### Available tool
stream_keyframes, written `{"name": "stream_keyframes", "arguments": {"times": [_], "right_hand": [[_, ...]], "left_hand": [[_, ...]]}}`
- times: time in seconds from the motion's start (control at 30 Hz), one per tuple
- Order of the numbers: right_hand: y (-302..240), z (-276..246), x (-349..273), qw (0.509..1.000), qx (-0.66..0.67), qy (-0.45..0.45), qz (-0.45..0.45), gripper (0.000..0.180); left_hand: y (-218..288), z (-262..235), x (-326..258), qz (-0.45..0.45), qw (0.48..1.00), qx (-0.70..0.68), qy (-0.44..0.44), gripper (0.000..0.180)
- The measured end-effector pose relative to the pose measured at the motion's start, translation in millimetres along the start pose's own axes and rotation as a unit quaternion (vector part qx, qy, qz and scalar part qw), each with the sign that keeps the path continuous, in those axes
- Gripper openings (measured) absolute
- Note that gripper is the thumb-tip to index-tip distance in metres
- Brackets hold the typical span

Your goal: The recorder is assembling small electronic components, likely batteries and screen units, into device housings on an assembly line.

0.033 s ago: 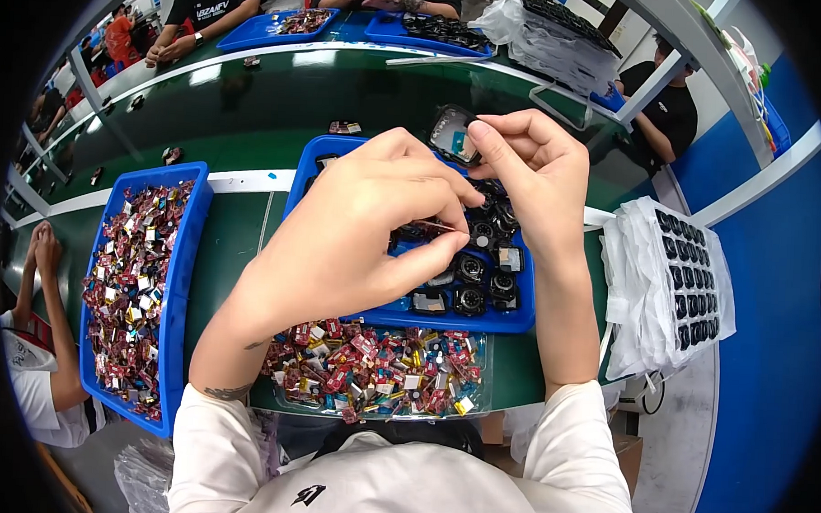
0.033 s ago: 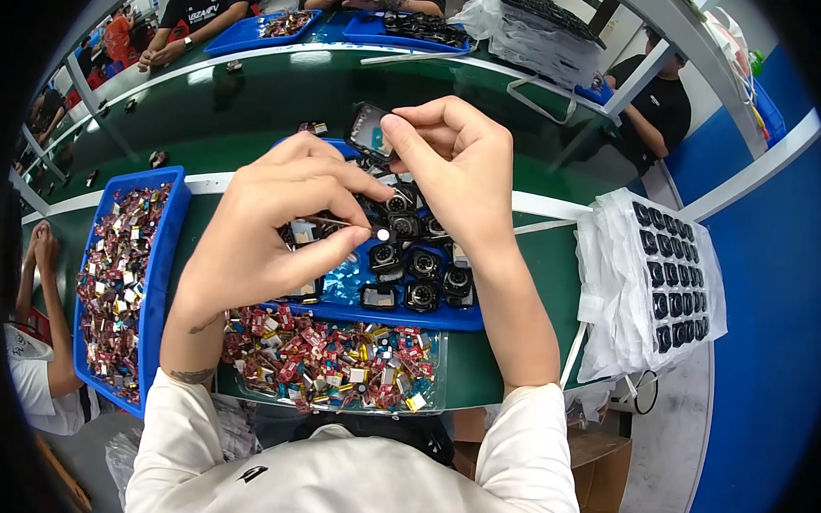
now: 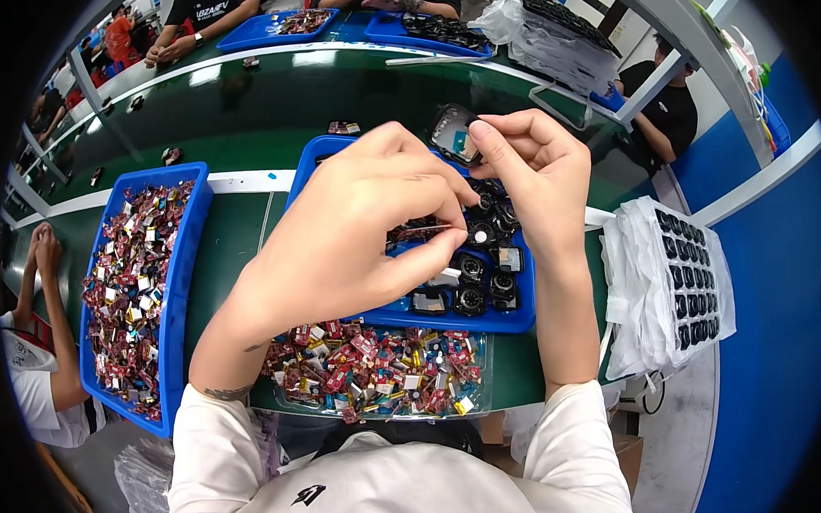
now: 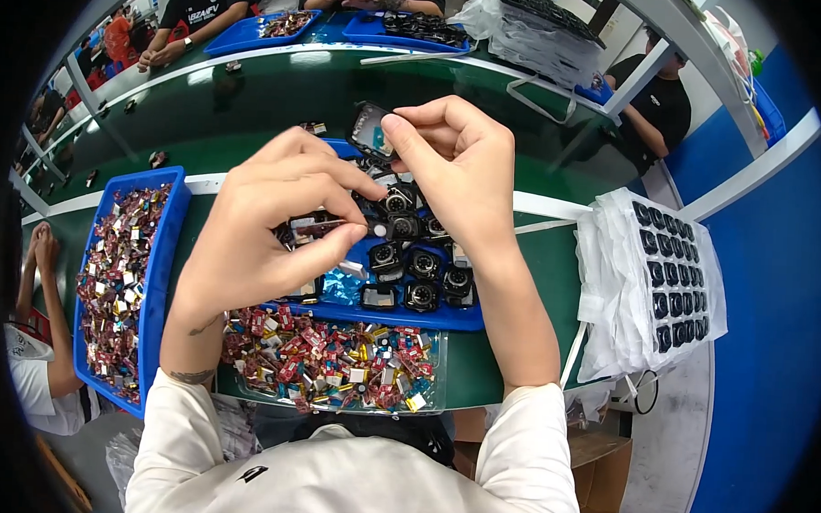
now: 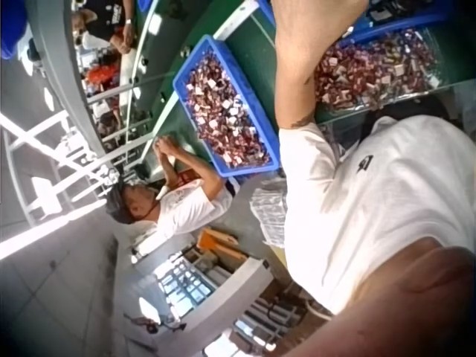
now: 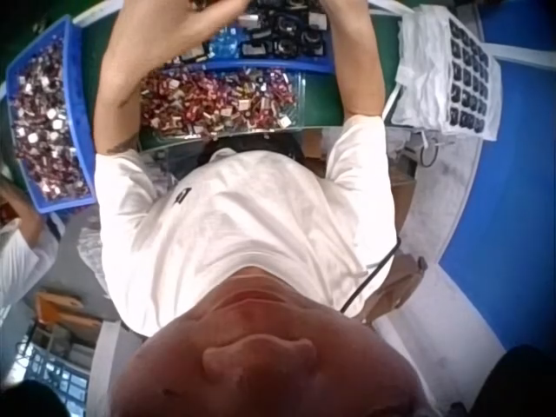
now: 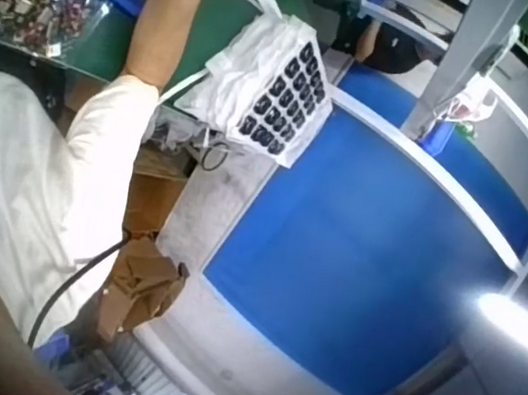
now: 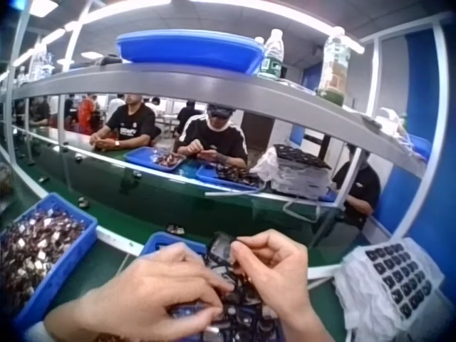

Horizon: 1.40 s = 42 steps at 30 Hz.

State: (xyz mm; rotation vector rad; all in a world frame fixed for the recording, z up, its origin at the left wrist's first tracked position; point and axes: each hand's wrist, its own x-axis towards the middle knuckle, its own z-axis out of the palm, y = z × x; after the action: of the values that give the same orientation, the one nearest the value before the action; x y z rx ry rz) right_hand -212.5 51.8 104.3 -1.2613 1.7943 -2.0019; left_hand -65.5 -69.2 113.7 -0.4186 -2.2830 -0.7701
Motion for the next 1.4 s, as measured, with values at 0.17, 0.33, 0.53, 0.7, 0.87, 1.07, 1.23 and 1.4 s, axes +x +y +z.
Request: {"name": "stream_keyframes", "arguments": {"times": [0.17, 0.33, 0.53, 0.7, 0.87, 1.07, 1.23, 1.4], "right_hand": [[-5, 4, -3, 0.999, 0.039, -0.001, -0.005, 0.016], [-3, 4, -3, 0.999, 0.031, 0.015, -0.03, 0.016], [-6, 4, -5, 0.998, 0.049, 0.014, -0.031, 0.014], [-6, 6, -5, 0.998, 0.057, 0.006, -0.037, 0.014], [-5, 4, -7, 0.998, 0.009, -0.008, -0.054, 0.013], [-9, 6, -9, 0.999, 0.016, 0.002, -0.043, 0.012], [-7, 6, -6, 0.999, 0.042, 0.004, -0.034, 0.013], [-10, 4, -8, 0.998, -0.002, -0.057, 0.006, 0.021]], "left_hand": [[-3, 4, -2, 0.01, 0.988, 0.142, 0.066, 0.012], [-1, 8, -2, 0.008, 0.992, 0.121, 0.038, 0.012], [1, 9, -1, 0.016, 0.983, 0.166, 0.072, 0.012], [-2, 14, -1, 0.033, 0.971, 0.226, 0.068, 0.013], [-2, 10, 1, 0.01, 0.993, 0.112, 0.025, 0.013], [-4, 11, 1, 0.024, 0.992, 0.098, 0.075, 0.012], [1, 1, 1, 0.029, 0.999, -0.003, 0.016, 0.008], [-2, -3, -1, -0.152, 0.983, -0.047, 0.087, 0.007]]}}
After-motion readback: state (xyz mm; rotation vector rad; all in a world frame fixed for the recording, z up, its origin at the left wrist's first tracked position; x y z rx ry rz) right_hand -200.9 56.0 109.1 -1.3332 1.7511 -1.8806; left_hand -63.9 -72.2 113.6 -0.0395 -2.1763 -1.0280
